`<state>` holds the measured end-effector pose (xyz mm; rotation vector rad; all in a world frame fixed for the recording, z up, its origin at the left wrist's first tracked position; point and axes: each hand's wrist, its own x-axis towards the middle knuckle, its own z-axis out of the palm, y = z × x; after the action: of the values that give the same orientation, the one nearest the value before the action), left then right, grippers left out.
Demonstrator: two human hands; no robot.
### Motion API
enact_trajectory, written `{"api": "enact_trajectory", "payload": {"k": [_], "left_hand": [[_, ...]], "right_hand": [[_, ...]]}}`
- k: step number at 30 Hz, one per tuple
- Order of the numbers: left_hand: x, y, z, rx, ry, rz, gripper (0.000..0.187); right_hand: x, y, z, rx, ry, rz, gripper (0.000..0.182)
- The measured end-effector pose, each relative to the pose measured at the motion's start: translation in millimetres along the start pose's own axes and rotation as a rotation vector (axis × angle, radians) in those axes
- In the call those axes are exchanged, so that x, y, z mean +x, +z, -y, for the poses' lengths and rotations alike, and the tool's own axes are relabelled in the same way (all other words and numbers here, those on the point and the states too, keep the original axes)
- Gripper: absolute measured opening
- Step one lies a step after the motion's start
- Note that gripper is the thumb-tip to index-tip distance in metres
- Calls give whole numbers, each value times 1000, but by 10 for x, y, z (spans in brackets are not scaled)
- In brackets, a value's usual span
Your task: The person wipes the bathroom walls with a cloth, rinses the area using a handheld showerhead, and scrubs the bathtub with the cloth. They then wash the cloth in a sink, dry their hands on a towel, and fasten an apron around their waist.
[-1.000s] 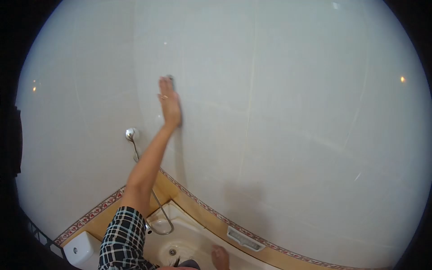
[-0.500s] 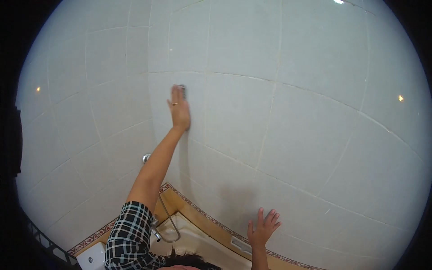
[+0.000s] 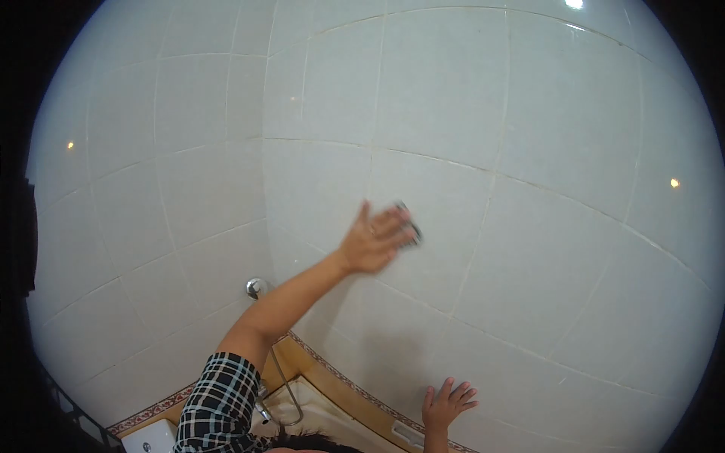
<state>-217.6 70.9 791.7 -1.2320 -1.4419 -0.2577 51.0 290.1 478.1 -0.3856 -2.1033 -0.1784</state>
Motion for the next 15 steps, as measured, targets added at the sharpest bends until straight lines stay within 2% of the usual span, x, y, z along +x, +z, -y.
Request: {"api": "enact_trajectory", "payload": {"k": [1, 3, 6, 9, 10, 12, 13, 15], "left_hand": [[-1, -35, 154, 48, -34, -20, 51], [-19, -271, 598, 96, -424, -36, 55], [-422, -243, 1075, 122, -929, -261, 57], [-731, -62, 600, 101, -936, -285, 60], [-846, 24, 315, 130, -942, -206, 62], [-1182, 257, -447, 114, -962, -25, 69], [-1399, 334, -894, -32, -862, -124, 69], [-1933, 584, -1686, -139, -773, -107, 66]], "right_hand": [[-55, 48, -54, 6, 5, -6, 77], [-63, 1, -45, -7, -4, 13, 79], [-47, -33, -41, -20, -19, 55, 81], [-115, -44, -57, -55, -14, 67, 86], [-91, -42, -39, -59, -15, 57, 87], [-64, -50, -22, -71, -31, 49, 90], [-54, -59, -18, -78, -37, 65, 91], [-38, -64, -2, -94, -46, 96, 92]]}}
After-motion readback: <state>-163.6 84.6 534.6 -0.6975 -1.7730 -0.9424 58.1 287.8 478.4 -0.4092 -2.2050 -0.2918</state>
